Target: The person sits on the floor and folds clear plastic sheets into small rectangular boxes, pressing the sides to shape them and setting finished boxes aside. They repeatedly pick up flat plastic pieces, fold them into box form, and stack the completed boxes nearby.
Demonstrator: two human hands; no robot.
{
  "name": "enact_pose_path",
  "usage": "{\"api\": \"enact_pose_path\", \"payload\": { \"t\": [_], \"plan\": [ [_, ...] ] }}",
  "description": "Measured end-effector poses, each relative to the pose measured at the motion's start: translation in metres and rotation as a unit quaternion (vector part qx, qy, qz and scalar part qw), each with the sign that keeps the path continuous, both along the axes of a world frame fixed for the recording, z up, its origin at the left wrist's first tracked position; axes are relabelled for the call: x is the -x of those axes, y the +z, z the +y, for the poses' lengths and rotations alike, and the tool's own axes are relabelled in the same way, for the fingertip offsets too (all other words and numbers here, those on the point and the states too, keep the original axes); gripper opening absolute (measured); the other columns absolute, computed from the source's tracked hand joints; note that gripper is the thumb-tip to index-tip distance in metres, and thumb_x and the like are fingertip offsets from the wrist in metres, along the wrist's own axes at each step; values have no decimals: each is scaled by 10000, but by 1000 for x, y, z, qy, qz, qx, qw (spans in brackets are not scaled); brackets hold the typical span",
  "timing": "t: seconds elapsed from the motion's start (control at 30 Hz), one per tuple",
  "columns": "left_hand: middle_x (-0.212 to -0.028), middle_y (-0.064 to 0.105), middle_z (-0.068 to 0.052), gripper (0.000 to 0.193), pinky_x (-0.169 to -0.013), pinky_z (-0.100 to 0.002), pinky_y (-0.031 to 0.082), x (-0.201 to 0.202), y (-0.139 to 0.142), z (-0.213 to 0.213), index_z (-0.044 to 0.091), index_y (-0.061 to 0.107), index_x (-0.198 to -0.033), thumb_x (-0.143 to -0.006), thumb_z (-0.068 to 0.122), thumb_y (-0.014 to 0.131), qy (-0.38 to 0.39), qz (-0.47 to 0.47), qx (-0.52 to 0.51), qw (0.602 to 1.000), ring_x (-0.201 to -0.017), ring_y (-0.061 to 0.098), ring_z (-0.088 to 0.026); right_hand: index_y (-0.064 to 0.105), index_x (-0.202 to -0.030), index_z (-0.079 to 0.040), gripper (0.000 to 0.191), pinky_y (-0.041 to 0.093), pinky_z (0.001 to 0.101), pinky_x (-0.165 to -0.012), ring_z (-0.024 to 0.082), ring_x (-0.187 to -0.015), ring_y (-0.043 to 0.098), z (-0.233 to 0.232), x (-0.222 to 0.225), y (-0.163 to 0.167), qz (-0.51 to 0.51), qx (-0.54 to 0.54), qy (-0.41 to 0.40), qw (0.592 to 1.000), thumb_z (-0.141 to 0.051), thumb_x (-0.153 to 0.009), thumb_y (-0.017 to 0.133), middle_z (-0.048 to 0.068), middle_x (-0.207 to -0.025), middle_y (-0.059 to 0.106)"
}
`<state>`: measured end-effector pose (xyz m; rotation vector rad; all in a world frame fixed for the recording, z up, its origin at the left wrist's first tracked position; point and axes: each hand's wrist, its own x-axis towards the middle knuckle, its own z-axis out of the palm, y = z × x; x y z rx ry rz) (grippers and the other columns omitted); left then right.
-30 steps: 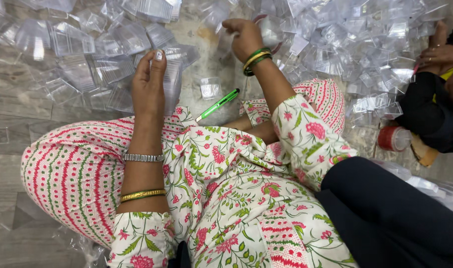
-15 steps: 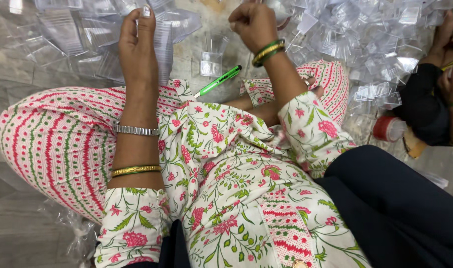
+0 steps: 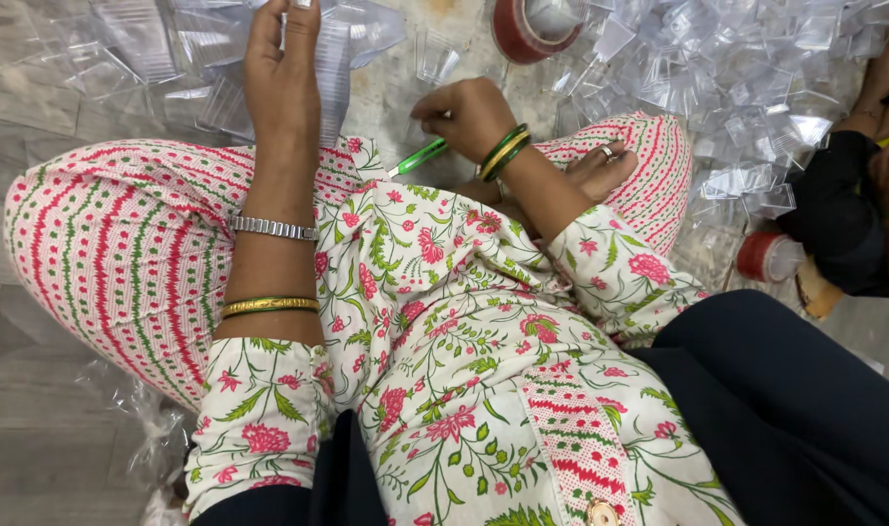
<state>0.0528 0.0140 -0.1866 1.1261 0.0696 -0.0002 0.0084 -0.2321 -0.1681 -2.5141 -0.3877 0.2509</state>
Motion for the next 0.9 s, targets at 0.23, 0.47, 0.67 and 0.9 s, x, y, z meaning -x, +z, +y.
{"api": "enact_pose_path", "payload": {
  "t": [0.23, 0.47, 0.67, 0.9],
  "plan": [
    [-1052, 654, 53, 363, -851, -201, 453, -1, 6, -2, 48, 688, -1195, -1049, 380, 679, 4, 36, -11, 999, -941, 530, -35, 799, -965, -2, 150, 570, 212, -657, 58, -737, 700, -2, -7, 17, 192, -268, -141, 933, 36, -821, 819, 41, -851, 781],
    [-1046, 659, 50, 317, -853, -199, 465, -1, 6, -1, 55, 683, -1163, -1062, 355, 673, 1, 28, -35, 999, -945, 543, -29, 801, -975, -20, 99, 495, 221, -545, 60, -640, 634, -9, -15, 27, 103, -266, -140, 948, 12, -881, 794, 39, -816, 759],
    [-1021, 648, 52, 301, -804, -200, 440, -1, 5, -3, 55, 694, -1164, -1058, 337, 681, -26, 42, -22, 999, -904, 521, -31, 752, -997, -49, 76, 532, 229, -511, 76, -601, 649, -32, -69, 27, -107, -194, -298, 929, -24, -962, 688, 26, -810, 761],
    [-884, 620, 49, 440, -651, -222, 371, 5, 7, -6, 85, 714, -1204, -954, 446, 719, -110, 147, -93, 979, -745, 448, -60, 738, -1080, -87, 195, 481, 220, -430, 69, -531, 615, -12, -65, 8, 126, -152, -267, 943, -109, -886, 746, 4, -796, 743]
  ]
}}
